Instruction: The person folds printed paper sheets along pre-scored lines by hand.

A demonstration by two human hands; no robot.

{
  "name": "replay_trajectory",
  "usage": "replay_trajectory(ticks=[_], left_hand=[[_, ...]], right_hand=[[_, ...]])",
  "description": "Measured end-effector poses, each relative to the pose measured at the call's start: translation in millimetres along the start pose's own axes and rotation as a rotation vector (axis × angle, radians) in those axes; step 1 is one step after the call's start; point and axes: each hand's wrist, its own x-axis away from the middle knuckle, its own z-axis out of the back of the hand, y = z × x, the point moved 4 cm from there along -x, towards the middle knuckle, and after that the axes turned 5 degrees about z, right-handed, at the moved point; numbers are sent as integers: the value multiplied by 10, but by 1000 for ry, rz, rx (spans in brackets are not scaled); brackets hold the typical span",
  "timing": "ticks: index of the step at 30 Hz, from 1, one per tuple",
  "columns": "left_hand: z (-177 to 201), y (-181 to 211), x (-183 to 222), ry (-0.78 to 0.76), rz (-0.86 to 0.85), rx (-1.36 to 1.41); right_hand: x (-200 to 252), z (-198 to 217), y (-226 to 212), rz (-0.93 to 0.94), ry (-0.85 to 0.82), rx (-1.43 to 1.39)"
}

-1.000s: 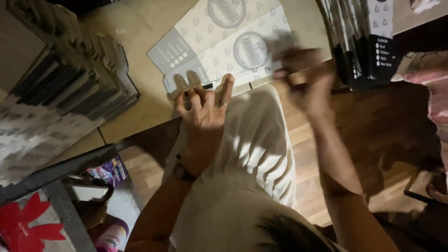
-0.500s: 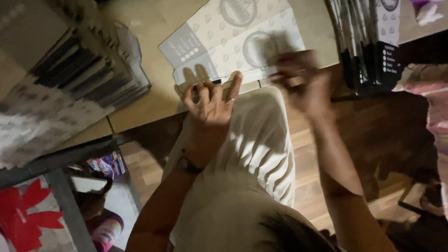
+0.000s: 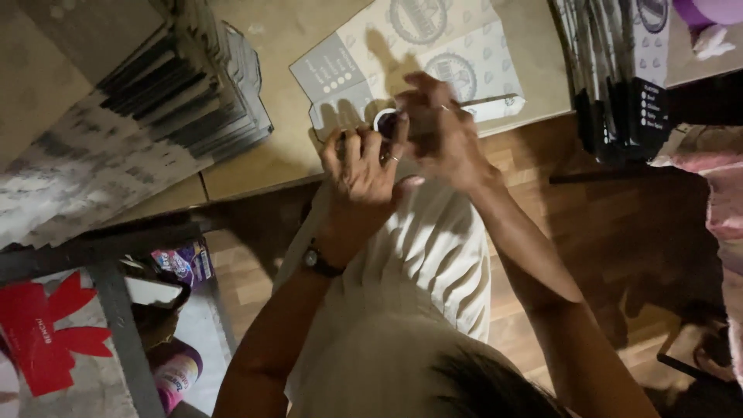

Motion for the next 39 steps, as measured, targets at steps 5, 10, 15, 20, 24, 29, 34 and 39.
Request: replay_trajectory(ticks=[5, 10, 15, 20, 24, 29, 34, 39], left_hand=[[-274, -68, 125, 128, 66, -18], [-1015, 304, 229, 180, 151, 43], [-1305, -213, 510, 299, 19, 243], [-203, -704, 401, 298, -4, 107], [48, -796, 290, 252, 142, 228], [-516, -289, 231, 198, 40, 266], [-834, -247, 284, 24, 87, 288], [-62, -845, 358, 166, 43, 100]], right_hand=[[403, 288, 230, 189, 291, 347], [452, 271, 260, 253, 298, 407], [415, 301, 106, 242, 283, 391], [375, 347, 62, 291, 297, 383], [425, 292, 148, 304, 307, 342], [431, 273, 199, 273, 345, 284], [480, 262, 276, 248, 320, 290], [439, 306, 216, 266, 303, 352]])
